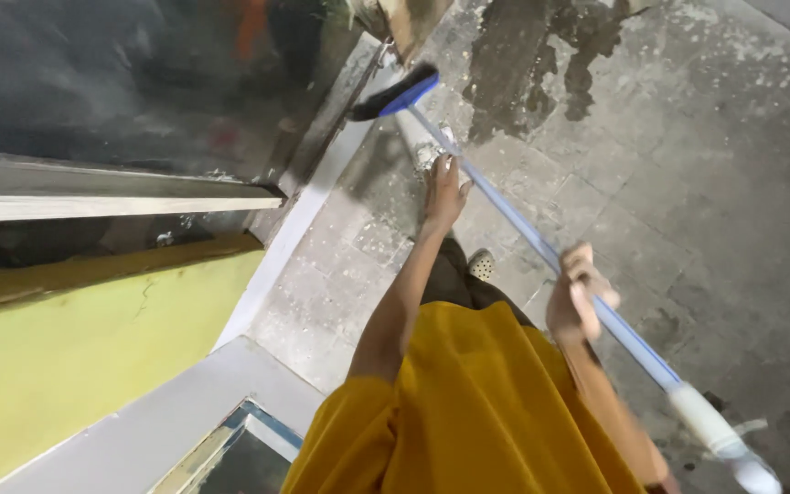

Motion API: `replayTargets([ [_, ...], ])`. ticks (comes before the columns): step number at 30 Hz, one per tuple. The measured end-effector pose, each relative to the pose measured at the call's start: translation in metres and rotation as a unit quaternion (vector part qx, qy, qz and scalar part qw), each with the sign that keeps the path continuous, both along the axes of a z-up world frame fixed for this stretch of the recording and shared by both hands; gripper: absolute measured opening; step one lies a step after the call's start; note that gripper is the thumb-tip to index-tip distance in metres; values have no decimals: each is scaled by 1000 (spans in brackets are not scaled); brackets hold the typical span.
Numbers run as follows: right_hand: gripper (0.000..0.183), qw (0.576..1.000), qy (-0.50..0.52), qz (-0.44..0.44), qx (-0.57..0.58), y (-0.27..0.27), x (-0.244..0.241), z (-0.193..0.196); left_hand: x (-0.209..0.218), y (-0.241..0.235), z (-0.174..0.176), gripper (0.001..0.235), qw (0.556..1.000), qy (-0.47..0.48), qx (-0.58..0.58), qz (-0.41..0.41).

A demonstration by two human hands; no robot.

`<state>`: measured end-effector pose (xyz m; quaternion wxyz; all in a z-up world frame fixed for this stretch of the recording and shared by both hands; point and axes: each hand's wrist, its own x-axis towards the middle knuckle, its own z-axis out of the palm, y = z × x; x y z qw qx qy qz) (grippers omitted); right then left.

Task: The person sweeps a tiled floor with a blue broom, gathering dust and debris into a pile near a doorway. The person then moves a white bucket filled with tools and materials to a different spot on the floor.

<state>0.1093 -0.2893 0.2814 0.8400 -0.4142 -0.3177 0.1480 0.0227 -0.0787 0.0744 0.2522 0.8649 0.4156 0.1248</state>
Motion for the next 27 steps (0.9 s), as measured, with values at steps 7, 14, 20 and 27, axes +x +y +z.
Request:
replayTargets([
  [7, 46, 929, -241, 42, -277, 113, 6, -64, -83, -17, 102, 24, 967, -196, -116, 117],
  [14, 46, 878, -275, 104, -377, 167, 26, -118, -135, -32, 193, 25, 930, -234, -142, 245],
  [20, 19, 843, -344, 169, -378, 178, 25, -122, -118, -49, 262, 50, 909, -295, -234, 179],
  [27, 32, 799, -63, 456, -386, 191, 66, -221, -54, -69, 259, 54, 915, -351, -142, 139],
])
